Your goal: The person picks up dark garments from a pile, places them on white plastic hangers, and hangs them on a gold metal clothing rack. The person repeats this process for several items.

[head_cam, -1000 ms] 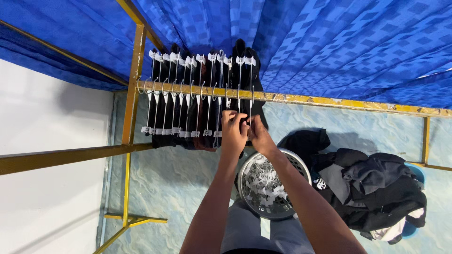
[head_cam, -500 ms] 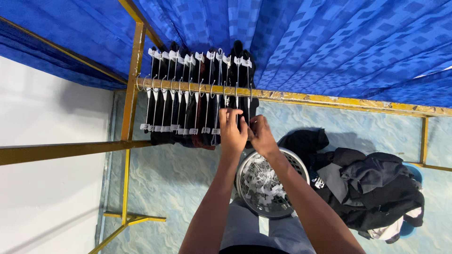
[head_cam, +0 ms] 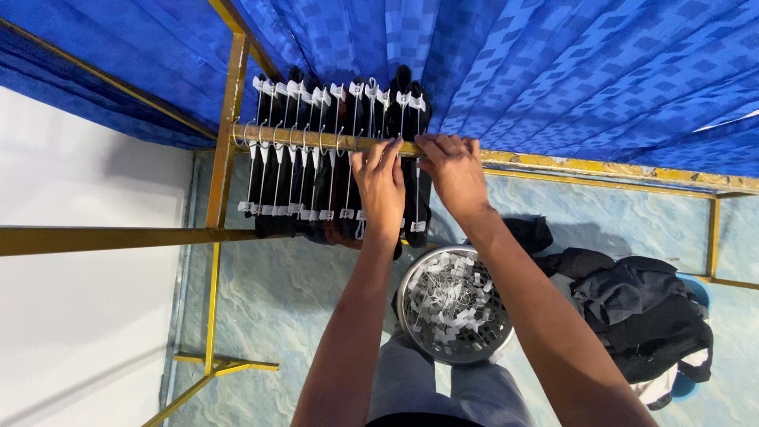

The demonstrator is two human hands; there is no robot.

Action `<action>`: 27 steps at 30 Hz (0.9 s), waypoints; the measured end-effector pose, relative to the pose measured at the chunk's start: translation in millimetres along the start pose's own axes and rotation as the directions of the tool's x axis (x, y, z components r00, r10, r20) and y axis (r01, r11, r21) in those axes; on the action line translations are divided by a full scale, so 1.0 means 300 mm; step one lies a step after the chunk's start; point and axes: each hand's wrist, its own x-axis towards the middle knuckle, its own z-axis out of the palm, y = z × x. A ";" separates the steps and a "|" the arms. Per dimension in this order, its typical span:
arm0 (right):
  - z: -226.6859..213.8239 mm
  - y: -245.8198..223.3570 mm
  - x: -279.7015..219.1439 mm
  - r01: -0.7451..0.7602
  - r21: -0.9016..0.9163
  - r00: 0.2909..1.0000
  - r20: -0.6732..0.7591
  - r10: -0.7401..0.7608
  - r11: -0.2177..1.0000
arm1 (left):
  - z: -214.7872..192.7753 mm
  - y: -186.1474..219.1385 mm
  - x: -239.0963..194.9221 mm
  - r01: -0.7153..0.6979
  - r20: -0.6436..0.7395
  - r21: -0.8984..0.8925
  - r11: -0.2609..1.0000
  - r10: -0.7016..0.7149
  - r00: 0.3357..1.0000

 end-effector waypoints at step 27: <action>-0.036 0.053 -0.445 -0.228 0.391 0.973 0.128 0.192 0.892 | 0.032 0.129 -0.287 0.085 0.140 -0.274 0.958 -0.048 0.989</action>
